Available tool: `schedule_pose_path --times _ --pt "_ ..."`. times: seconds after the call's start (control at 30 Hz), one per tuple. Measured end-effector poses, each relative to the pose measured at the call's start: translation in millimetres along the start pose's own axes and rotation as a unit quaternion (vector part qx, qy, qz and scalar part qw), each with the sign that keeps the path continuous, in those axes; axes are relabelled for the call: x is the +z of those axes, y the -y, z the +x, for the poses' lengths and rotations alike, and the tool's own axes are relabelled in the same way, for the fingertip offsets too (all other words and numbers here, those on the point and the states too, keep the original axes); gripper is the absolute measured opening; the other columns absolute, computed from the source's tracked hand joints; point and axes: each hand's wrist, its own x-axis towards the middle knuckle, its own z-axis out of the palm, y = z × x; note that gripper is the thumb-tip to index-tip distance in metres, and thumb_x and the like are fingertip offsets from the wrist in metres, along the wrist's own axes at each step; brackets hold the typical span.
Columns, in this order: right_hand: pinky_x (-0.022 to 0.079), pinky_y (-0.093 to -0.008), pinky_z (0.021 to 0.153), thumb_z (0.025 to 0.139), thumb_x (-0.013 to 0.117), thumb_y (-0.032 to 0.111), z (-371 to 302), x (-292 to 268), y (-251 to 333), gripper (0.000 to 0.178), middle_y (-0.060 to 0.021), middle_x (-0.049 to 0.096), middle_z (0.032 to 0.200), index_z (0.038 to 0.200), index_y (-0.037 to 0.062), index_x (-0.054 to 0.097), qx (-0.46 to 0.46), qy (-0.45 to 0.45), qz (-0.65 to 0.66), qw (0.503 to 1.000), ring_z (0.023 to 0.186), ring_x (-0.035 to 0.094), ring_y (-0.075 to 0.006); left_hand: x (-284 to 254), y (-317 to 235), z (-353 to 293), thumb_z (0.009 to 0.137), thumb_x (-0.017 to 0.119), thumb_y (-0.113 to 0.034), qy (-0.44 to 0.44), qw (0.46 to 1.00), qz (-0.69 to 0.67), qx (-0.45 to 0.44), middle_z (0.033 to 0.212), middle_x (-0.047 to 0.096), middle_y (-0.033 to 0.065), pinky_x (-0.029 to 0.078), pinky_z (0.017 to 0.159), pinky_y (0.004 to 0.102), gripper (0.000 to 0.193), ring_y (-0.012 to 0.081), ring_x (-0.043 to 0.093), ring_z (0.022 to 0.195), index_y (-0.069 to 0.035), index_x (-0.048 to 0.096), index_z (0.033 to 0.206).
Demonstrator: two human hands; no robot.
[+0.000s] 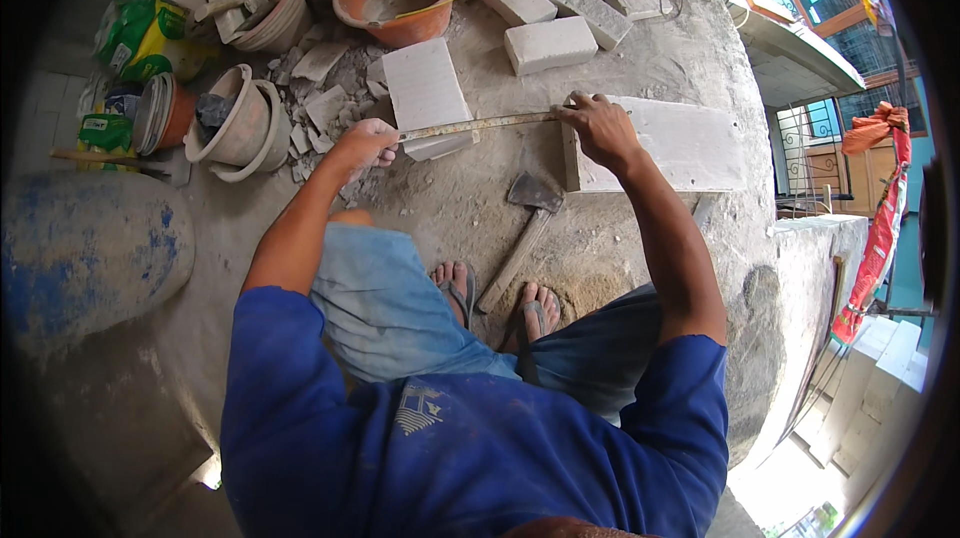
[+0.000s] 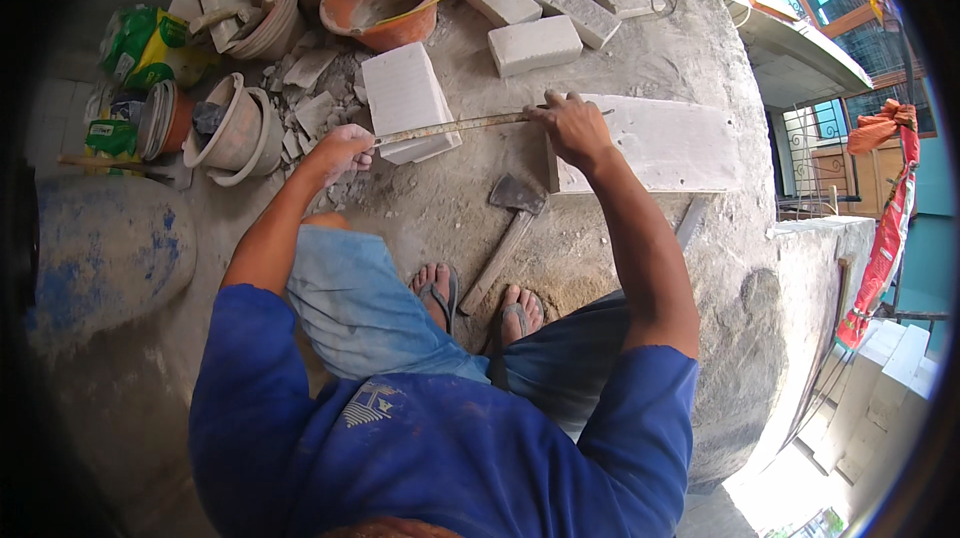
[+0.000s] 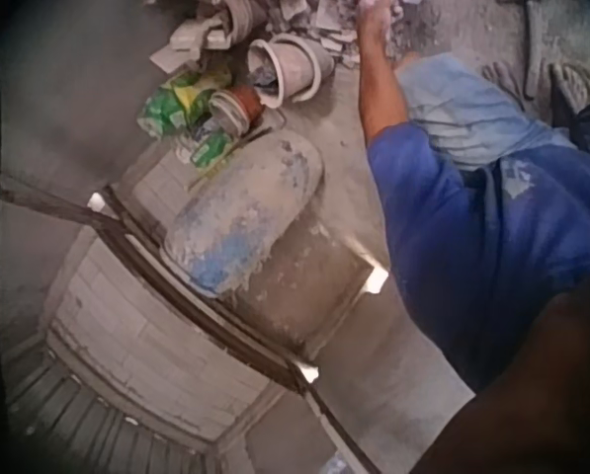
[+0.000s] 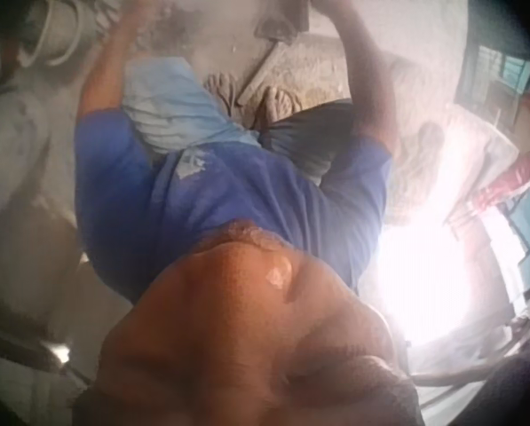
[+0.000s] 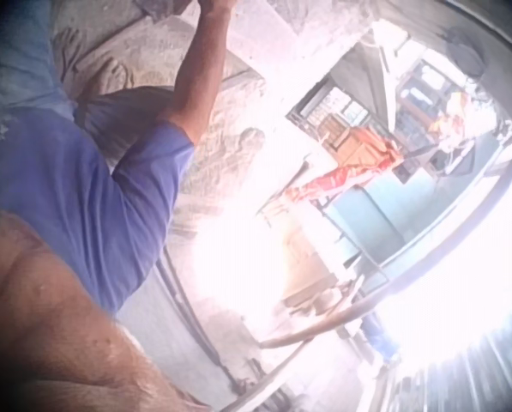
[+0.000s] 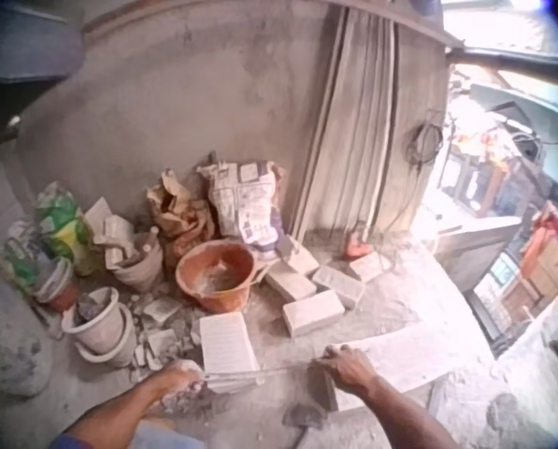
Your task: The person sits on the floor and uses a hand saw to cut a white rectangular tile into smaller pieces. After sawing, the person uses a hammer to break the tile along the cut line and then measures the resulting pieces with a tape measure.
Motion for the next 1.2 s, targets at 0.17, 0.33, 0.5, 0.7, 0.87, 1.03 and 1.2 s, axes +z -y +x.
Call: schedule_pose_path --times 0.17,0.33,0.5,0.7,0.87,1.03,1.2 --pt "0.058 -0.0451 0.079 0.096 0.05 0.014 16.5 4.0 -1.6 0.04 -0.0088 0.064 0.118 0.127 0.0299 0.071 0.014 0.013 -0.022 1.0 0.107 0.064 -0.0323 2.3 2.2 9.7 0.098 0.066 -0.02 -0.043 0.999 0.021 0.002 0.088 0.063 0.0019 0.055 0.071 0.0294 0.016 0.0109 0.059 0.074 -0.005 0.063 0.101" --pt "0.057 -0.0447 0.082 0.097 0.049 0.014 17.8 13.1 -5.7 0.04 -0.0074 0.064 0.117 0.126 0.0305 0.071 0.014 -0.002 -0.026 1.0 0.108 0.064 -0.0314 6.0 0.0 11.5 0.095 0.069 -0.018 -0.066 0.998 0.014 -0.011 0.088 0.066 0.0043 0.057 0.071 0.0311 0.016 0.0127 0.063 0.074 -0.004 0.063 0.101" --pt "0.057 -0.0446 0.084 0.097 0.05 0.015 17.9 15.6 -10.1 0.04 -0.0071 0.064 0.116 0.126 0.0312 0.071 0.016 0.003 -0.017 1.0 0.109 0.064 -0.0308 11.5 -7.5 6.9 0.094 0.072 -0.018 -0.088 0.996 0.013 -0.01 0.088 0.067 0.0063 0.059 0.071 0.0335 0.018 0.0144 0.066 0.074 -0.004 0.063 0.102" --pt "0.056 -0.0437 0.084 0.097 0.051 0.015 19.0 16.5 -10.0 0.04 -0.0065 0.064 0.115 0.126 0.0322 0.071 0.017 0.002 -0.014 1.0 0.109 0.064 -0.0304 9.6 -8.7 6.1 0.096 0.072 -0.023 -0.074 0.997 0.019 -0.031 0.089 0.068 0.0063 0.059 0.072 0.034 0.024 0.0152 0.065 0.075 -0.002 0.064 0.104" --pt "0.056 -0.0437 0.084 0.096 0.051 0.015 19.3 16.9 -9.4 0.04 -0.0065 0.064 0.114 0.126 0.0319 0.071 0.025 0.002 -0.017 1.0 0.108 0.064 -0.0307 8.0 -8.4 4.2 0.099 0.068 -0.03 -0.051 0.996 0.05 -0.057 0.089 0.068 0.0051 0.058 0.074 0.0337 0.028 0.0148 0.065 0.077 -0.002 0.066 0.105" --pt "0.056 -0.0438 0.084 0.095 0.053 0.015 18.5 18.8 -9.9 0.04 -0.0068 0.064 0.114 0.127 0.0314 0.07 0.026 0.003 -0.019 0.999 0.108 0.064 -0.0309 9.2 -9.9 4.0 0.1 0.067 -0.031 -0.054 0.995 0.064 -0.058 0.089 0.068 0.0046 0.058 0.072 0.033 0.029 0.0148 0.065 0.077 -0.003 0.067 0.105" --pt "0.057 -0.0442 0.084 0.094 0.053 0.014 19.5 18.5 -9.2 0.04 -0.0073 0.065 0.114 0.126 0.0313 0.071 0.025 -0.001 -0.011 1.0 0.108 0.064 -0.0311 8.1 -8.8 6.2 0.1 0.066 -0.031 -0.053 0.993 0.095 -0.046 0.087 0.069 0.0044 0.059 0.069 0.032 0.028 0.0144 0.066 0.074 -0.004 0.066 0.102"
